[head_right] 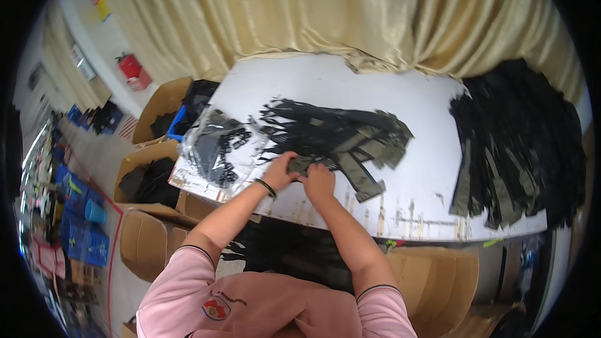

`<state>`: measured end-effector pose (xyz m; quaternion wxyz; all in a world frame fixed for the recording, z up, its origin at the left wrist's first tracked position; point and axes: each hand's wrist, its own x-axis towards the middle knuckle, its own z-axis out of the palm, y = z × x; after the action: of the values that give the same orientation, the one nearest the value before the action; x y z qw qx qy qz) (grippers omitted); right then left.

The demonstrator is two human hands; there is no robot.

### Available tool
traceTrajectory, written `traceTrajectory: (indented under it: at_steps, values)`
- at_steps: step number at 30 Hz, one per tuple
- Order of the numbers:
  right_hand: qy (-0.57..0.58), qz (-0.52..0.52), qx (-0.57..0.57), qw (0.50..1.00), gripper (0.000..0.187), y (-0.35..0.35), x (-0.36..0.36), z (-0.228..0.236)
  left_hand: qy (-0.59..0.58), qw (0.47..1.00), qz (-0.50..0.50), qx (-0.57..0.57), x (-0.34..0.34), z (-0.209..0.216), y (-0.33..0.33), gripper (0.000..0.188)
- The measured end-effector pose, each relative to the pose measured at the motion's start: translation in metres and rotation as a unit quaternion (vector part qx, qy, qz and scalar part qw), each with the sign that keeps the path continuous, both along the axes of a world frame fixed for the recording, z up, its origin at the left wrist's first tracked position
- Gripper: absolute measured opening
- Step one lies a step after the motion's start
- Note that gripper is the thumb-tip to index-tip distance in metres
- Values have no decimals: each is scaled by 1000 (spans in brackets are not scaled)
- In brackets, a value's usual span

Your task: The recorder is sorting and inspecting a large pile of olive green backpack straps on a white table.

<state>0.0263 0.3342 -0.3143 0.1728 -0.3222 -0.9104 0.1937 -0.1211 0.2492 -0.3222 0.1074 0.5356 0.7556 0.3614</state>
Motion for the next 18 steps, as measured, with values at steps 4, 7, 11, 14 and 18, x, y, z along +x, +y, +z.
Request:
traceTrajectory:
  at_steps: [4, 7, 11, 14, 18]
  values:
    - [126, 46, -145, 980, 22, 17, -8, 1, 52, 997, 53, -13, 13, -8, -22, 80]
    - [244, 95, -331, 906, 15, 37, 1, 45, 10, 998, 63, -23, 8, -13, -17, 79]
    - [335, 219, -416, 817, 25, 32, 49, 172, -29, 997, 72, 11, -14, -26, 3, 74]
    - [267, 379, -449, 764, 24, 12, 101, 238, 0, 994, 76, 84, -47, -39, 8, 64]
    - [167, 301, -465, 816, 18, 19, 146, 211, 15, 989, 116, 85, -54, -12, 14, 43]
